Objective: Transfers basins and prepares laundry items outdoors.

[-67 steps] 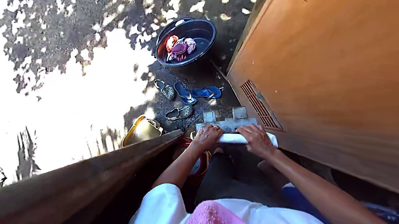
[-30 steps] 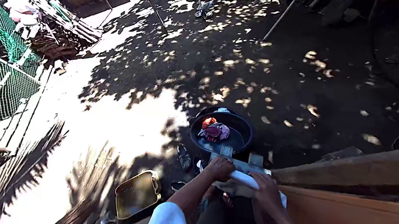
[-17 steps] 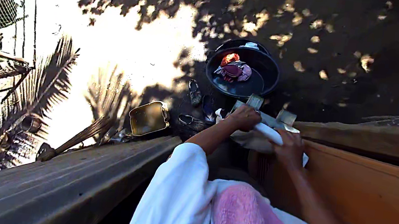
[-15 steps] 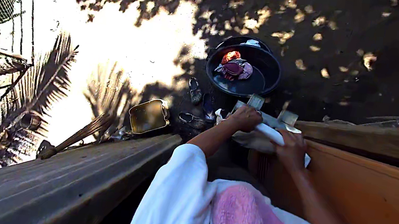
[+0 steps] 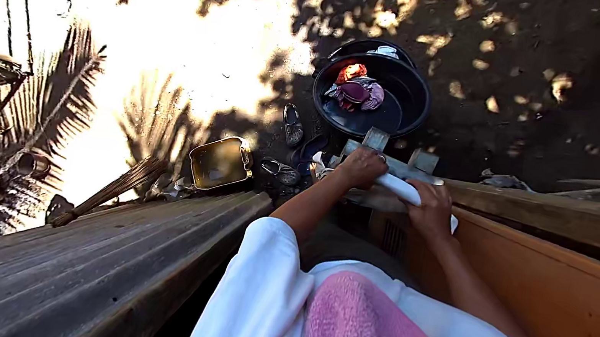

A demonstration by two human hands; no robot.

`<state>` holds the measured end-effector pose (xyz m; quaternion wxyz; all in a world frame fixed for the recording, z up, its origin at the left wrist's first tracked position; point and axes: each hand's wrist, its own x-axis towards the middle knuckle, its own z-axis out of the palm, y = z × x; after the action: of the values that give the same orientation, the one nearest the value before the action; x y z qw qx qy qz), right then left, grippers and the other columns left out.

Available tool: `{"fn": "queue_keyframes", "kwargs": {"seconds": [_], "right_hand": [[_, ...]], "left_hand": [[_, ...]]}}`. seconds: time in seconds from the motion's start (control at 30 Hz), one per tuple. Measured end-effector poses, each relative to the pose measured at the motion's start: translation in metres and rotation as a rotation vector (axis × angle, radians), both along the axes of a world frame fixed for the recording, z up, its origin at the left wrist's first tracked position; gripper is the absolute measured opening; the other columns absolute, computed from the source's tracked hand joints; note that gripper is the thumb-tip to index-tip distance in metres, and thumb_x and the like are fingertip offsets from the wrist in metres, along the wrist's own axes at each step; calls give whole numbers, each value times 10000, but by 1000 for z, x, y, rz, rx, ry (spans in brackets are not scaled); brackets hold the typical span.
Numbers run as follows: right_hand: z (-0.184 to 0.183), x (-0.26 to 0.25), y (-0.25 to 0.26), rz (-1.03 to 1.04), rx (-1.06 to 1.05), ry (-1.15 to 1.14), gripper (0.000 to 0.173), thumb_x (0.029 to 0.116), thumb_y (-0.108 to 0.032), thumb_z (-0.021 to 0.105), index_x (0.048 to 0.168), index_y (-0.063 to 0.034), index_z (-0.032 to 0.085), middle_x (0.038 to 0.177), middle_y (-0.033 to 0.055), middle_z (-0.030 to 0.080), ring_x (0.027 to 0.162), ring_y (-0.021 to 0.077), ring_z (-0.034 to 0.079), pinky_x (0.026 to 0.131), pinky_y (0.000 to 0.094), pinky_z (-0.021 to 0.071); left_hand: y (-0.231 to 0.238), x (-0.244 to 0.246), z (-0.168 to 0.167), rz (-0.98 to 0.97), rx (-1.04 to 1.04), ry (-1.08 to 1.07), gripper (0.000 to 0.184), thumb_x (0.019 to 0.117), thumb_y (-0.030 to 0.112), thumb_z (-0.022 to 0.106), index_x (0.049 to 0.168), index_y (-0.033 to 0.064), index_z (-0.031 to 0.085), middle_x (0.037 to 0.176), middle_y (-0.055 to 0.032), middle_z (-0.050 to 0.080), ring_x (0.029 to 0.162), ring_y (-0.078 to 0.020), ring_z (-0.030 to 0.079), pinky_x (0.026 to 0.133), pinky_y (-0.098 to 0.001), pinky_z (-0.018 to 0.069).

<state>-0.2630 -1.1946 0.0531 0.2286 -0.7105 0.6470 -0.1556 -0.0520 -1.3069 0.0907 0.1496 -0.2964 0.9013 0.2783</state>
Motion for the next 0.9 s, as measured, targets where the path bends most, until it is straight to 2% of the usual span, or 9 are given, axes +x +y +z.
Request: {"fn": "queue_keyframes", "kwargs": {"seconds": [0.23,0.43,0.67,0.7,0.8,0.9], "right_hand": [[1,12,-20,49,-10,-17,398,878,-97,762,1251,15,682,1236,246,689,1168,497,612,990,680,427],[1,27,-45,133,-16,-3,388,886,-116,765,1243,10,683,1226,241,692,1157,496,611,952,675,445],[2,63,-81,281,-23,-25,363,845,-70,773,1191,14,704,1197,222,707,1150,472,629,919,679,463],[1,72,-85,293,-6,-32,353,846,-66,763,1188,1,711,1197,210,711,1160,460,629,937,672,464],[-3,95,-104,331,38,-38,371,847,-62,706,1218,-51,712,1225,164,719,1186,420,635,973,651,461],[-12,122,-128,400,0,-48,423,787,-11,728,1208,-44,706,1195,162,720,1156,415,641,945,645,473]], "left_hand": [[-10,16,7,55,10,-16,335,890,193,740,1176,27,689,1187,-172,682,1147,-376,624,912,-551,497],[-19,40,3,134,39,7,331,900,202,733,1171,17,691,1203,-179,684,1151,-386,627,915,-558,499],[-17,89,-12,268,-47,97,291,830,209,809,1054,47,722,1071,-151,708,1044,-355,667,848,-540,538],[-17,100,-14,285,-40,97,294,839,217,799,1068,48,724,1080,-151,710,1050,-356,670,858,-545,542],[-29,125,-16,334,69,-4,390,930,285,697,1228,34,683,1236,-192,679,1190,-392,627,989,-583,487],[-40,153,-14,391,27,-31,393,932,305,694,1216,34,693,1232,-190,685,1179,-391,639,971,-582,501]]}}
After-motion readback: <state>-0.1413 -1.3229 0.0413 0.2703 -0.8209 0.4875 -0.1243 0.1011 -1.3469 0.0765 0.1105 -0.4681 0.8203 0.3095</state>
